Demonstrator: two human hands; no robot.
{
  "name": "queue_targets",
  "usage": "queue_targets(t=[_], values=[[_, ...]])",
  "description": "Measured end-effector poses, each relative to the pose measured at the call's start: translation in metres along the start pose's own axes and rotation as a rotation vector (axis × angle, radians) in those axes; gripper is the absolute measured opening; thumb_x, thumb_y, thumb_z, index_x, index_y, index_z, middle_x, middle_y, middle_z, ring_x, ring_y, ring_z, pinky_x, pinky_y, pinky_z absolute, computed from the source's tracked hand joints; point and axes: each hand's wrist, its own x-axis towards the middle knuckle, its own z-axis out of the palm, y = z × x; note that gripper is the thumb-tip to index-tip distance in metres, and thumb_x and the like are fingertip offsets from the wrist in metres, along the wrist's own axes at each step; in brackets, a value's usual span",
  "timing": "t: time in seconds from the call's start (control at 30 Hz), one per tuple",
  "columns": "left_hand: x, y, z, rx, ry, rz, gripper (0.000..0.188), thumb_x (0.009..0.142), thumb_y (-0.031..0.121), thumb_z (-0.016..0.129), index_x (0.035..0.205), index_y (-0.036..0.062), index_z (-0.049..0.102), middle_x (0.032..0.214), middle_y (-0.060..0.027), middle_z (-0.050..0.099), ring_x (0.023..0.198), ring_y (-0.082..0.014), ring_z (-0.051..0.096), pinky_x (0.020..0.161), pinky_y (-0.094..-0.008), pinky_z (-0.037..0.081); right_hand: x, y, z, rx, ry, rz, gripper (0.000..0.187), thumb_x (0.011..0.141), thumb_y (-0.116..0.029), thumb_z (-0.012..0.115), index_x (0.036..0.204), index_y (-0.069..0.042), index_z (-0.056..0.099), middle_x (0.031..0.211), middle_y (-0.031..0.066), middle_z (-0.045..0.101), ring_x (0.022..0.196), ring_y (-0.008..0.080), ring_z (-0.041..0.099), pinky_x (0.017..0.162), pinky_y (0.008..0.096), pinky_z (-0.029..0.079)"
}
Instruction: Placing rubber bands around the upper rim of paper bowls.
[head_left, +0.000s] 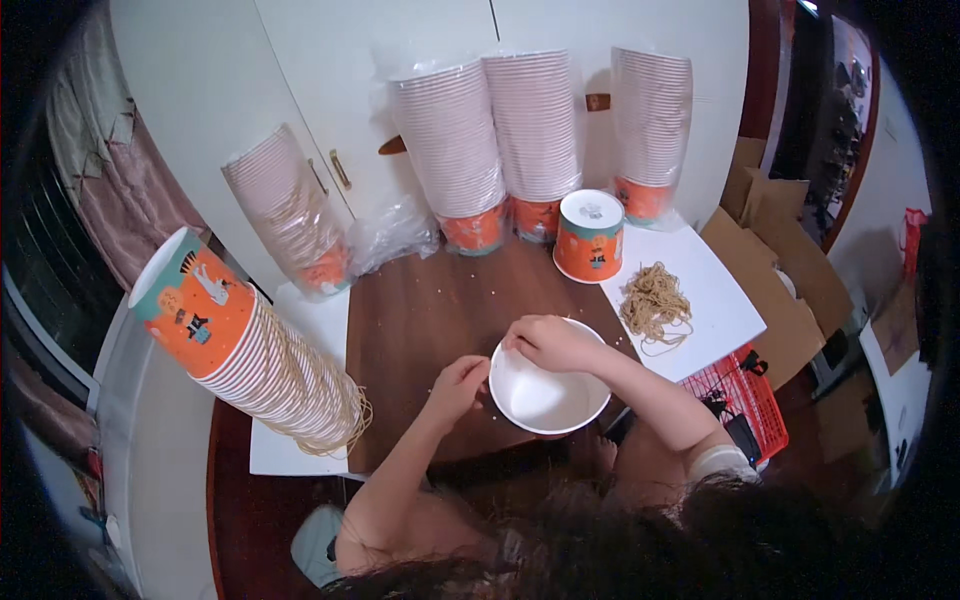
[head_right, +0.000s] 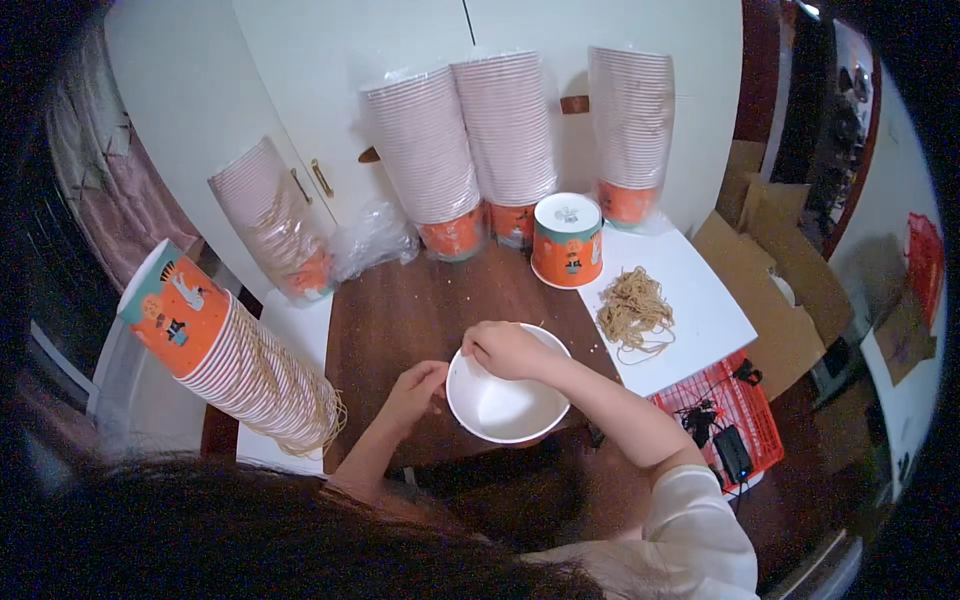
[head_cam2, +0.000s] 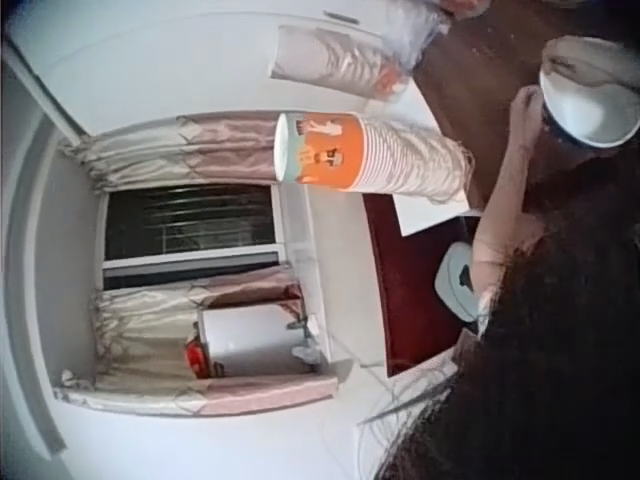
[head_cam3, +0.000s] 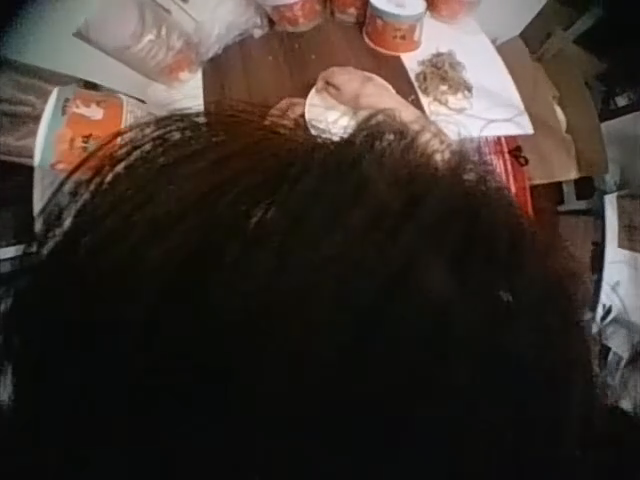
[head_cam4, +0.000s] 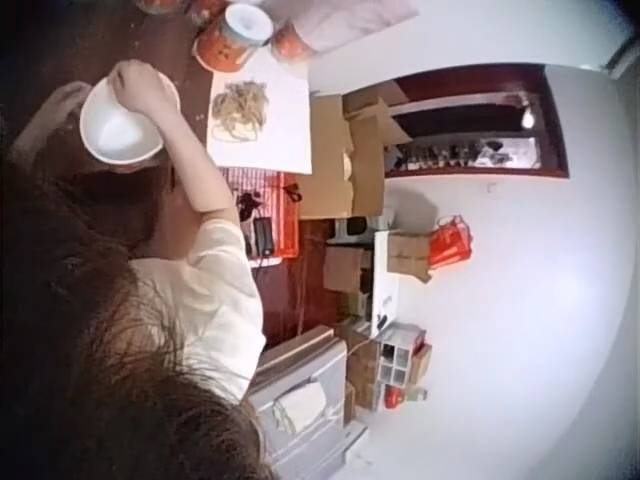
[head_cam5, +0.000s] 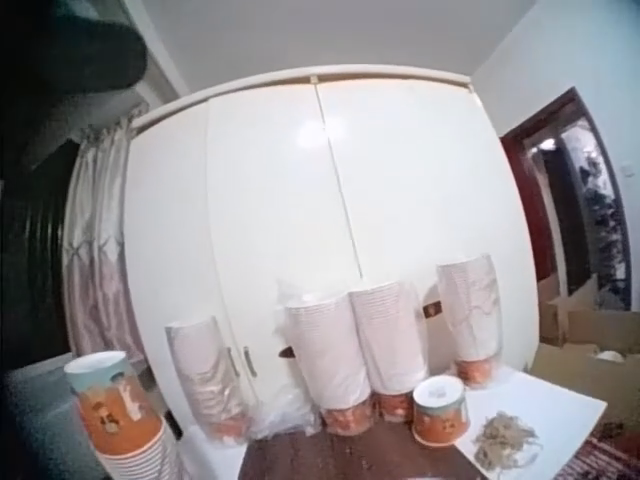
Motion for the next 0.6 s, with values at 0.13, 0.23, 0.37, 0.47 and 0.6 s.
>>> queue_targets(t=[0.13,0.23,0.37,0.47,0.6], values=[[-0.013,-0.002,0.007,0.074,0.076,0.156,0.024,0.082,0.021,0.053,0.099,0.0053,0.055,0.084,-0.0016,0.055,0.074,-0.0086,0.051,0.058,-0.0234,0.045,0.003,-0.011,0.001,0.092,-0.042,0.044,0.015,0.079,-0.013,0.043,0.081,-0.003,0.054,0.081,0.0141,0.057,0.079,0.0306,0.055,0.071,0.0393,0.043],[-0.013,-0.005,0.006,0.12,0.215,0.393,0.022,0.082,0.02,0.053,0.098,0.0053,0.056,0.081,-0.0016,0.055,0.07,-0.0075,0.049,0.055,-0.0212,0.043,0.0,-0.018,-0.002,0.106,0.015,0.03,0.014,0.08,-0.012,0.044,0.084,-0.002,0.054,0.08,0.0128,0.058,0.075,0.0281,0.056,0.067,0.0352,0.044],[-0.027,0.016,0.005,-0.228,0.06,0.201,0.02,0.084,0.021,0.05,0.092,0.0059,0.06,0.069,0.0013,0.051,0.053,-0.0035,0.039,0.043,-0.0175,0.031,-0.003,-0.036,-0.008,0.2,0.027,0.017,0.014,0.081,-0.012,0.043,0.084,-0.002,0.054,0.08,0.0135,0.057,0.076,0.0287,0.056,0.067,0.0356,0.043],[-0.029,0.021,0.008,-0.348,-0.126,-0.027,0.02,0.086,0.02,0.047,0.086,0.006,0.061,0.059,0.0049,0.042,0.046,-0.0024,0.028,0.04,-0.0177,0.021,-0.005,-0.04,-0.008,0.219,0.062,0.013,0.015,0.082,-0.012,0.042,0.083,-0.003,0.053,0.081,0.0143,0.056,0.078,0.0303,0.055,0.069,0.0375,0.043],[-0.033,0.024,0.016,-0.385,-0.156,-0.059,0.02,0.085,0.021,0.049,0.083,0.0055,0.061,0.054,0.0068,0.034,0.043,-0.0028,0.025,0.038,-0.0185,0.018,-0.005,-0.038,-0.006,0.232,0.111,-0.02,0.014,0.082,-0.011,0.042,0.083,-0.003,0.053,0.081,0.0142,0.056,0.077,0.0302,0.055,0.068,0.0369,0.043]])
